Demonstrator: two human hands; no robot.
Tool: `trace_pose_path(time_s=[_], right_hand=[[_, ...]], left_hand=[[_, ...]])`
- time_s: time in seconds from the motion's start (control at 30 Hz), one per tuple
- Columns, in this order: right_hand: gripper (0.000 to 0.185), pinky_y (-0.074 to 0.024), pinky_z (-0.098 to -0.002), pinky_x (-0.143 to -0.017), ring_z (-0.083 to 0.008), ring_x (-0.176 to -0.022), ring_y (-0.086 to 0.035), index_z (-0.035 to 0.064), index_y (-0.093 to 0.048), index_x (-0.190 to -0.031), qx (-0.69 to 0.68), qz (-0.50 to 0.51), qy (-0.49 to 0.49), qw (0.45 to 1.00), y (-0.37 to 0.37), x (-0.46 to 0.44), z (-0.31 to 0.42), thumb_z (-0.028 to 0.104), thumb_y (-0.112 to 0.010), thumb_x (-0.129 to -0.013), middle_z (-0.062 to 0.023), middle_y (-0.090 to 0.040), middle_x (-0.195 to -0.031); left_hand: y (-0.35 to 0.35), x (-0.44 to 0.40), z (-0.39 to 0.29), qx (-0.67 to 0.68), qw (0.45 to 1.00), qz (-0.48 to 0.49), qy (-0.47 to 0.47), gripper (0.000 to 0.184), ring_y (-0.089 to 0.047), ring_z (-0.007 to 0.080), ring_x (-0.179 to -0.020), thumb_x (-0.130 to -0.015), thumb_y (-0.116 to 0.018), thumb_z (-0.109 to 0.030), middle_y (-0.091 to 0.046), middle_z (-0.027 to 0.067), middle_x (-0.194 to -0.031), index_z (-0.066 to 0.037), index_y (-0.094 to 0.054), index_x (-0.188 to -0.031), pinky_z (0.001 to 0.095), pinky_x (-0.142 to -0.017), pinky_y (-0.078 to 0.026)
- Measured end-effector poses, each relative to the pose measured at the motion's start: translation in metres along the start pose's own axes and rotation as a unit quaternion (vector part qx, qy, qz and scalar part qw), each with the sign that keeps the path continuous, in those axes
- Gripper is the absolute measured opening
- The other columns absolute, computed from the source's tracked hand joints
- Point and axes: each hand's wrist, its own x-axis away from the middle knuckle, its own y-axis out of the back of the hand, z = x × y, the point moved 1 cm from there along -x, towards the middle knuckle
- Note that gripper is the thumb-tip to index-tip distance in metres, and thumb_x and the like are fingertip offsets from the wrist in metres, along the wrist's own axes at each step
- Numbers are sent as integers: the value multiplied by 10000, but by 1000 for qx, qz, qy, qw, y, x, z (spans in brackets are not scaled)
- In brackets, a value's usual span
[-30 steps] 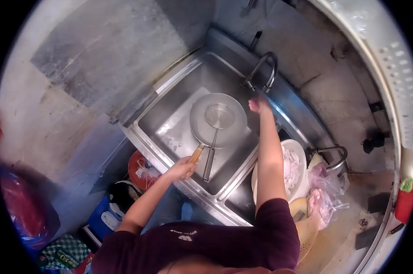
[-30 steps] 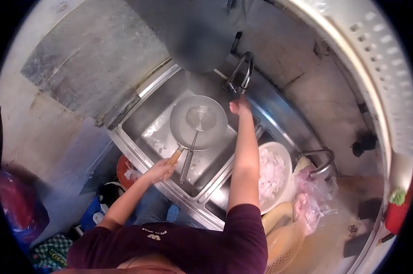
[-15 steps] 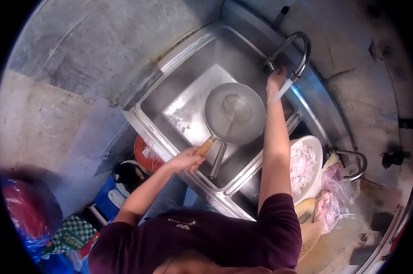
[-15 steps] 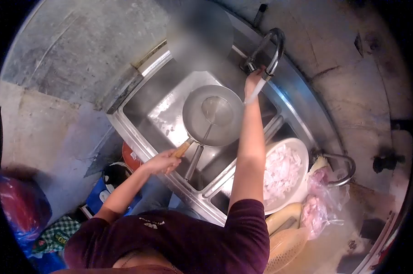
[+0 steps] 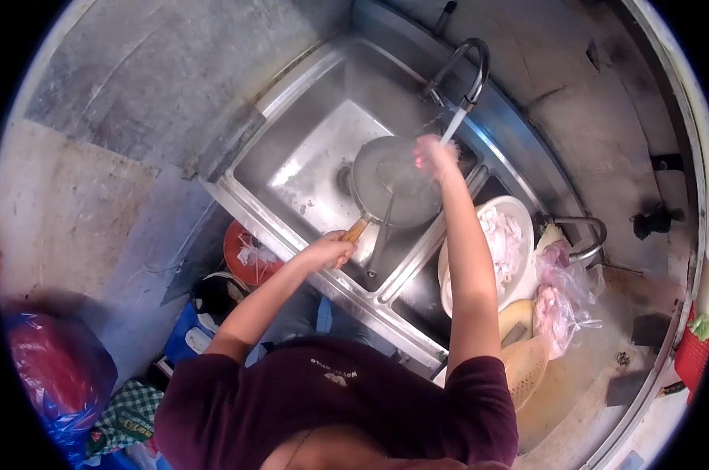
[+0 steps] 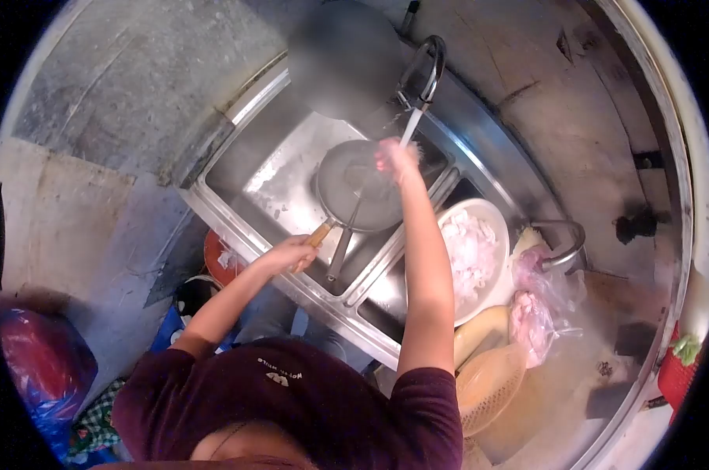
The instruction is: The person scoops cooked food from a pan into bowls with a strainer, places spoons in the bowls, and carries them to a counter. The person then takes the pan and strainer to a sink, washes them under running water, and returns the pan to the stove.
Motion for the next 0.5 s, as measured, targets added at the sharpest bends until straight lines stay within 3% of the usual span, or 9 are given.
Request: trace_pose_path(time_s=[0.1,0.2,0.23,0.3,0.33,0.37,0.4,0.47,0.5], right_hand=[[110,-413,-272,-401,-150,-479,-503,42,-578,-808,28,19,15,999,-6,-6,11,148,-549,-797,-85,-545,-646],[211,-455,-308,-469,-182,-573,-565,46,-599,-840,42,-98,54,993,2,-15,13,251,-570,-805,-119,-596,-730],[264,-466,-326,-526,-210,-637,-580,36,-601,-863,183,-86,87,975,2,-18,-2,291,-567,-805,-134,-605,-779],[373,-487,-362,-638,-266,-764,-612,17,-605,-907,453,-59,148,877,2,-9,-37,372,-559,-804,-164,-623,-878],[484,-449,-395,-791,-327,-925,-580,9,-600,-959,532,-36,89,841,-14,37,-39,458,-530,-793,-186,-607,-965],[551,-435,-410,-812,-349,-947,-562,3,-601,-947,600,2,61,798,-26,78,-38,517,-539,-757,-218,-596,-960],[605,-446,-407,-799,-346,-935,-570,-7,-601,-928,619,4,100,779,-28,106,-48,557,-569,-712,-234,-592,-953],[662,-462,-402,-773,-369,-874,-587,-40,-583,-941,641,85,27,762,-30,144,-51,569,-584,-681,-245,-607,-865],[494,-491,-387,-659,-332,-718,-622,-38,-586,-854,595,70,55,799,-21,136,-84,440,-589,-733,-201,-624,-744]], left_hand=[[-13,1,-10,-2,1000,-7,-11,254,-378,60,-457,-756,-496,-70,-423,-17,-626,-21,-430,-996,210,-385,-301],[-10,-1,-7,9,1000,-2,-14,275,-379,63,-455,-762,-497,-70,-415,-21,-624,-14,-429,-1023,208,-385,-313],[-10,0,-6,16,1000,-2,-24,250,-389,63,-455,-770,-507,-80,-427,-16,-625,-14,-440,-1002,208,-386,-324],[-14,1,-5,33,998,0,-44,203,-410,65,-453,-786,-527,-99,-451,-6,-629,-14,-461,-958,209,-388,-344],[-18,2,-9,25,998,-13,-52,181,-414,71,-445,-786,-530,-103,-454,-6,-625,-20,-462,-932,215,-389,-351],[-20,0,-7,34,998,-18,-54,183,-411,69,-447,-786,-530,-101,-449,-7,-623,-20,-460,-934,216,-382,-345],[-19,-6,-7,43,997,-22,-60,184,-407,67,-449,-785,-529,-100,-444,-7,-621,-20,-459,-936,217,-375,-338],[-18,-17,-5,28,996,-45,-66,156,-404,67,-441,-785,-525,-94,-444,-11,-609,-28,-463,-912,220,-368,-339],[-17,-22,-2,32,995,-53,-74,142,-402,66,-440,-784,-524,-90,-444,-11,-606,-31,-464,-899,216,-367,-336]])
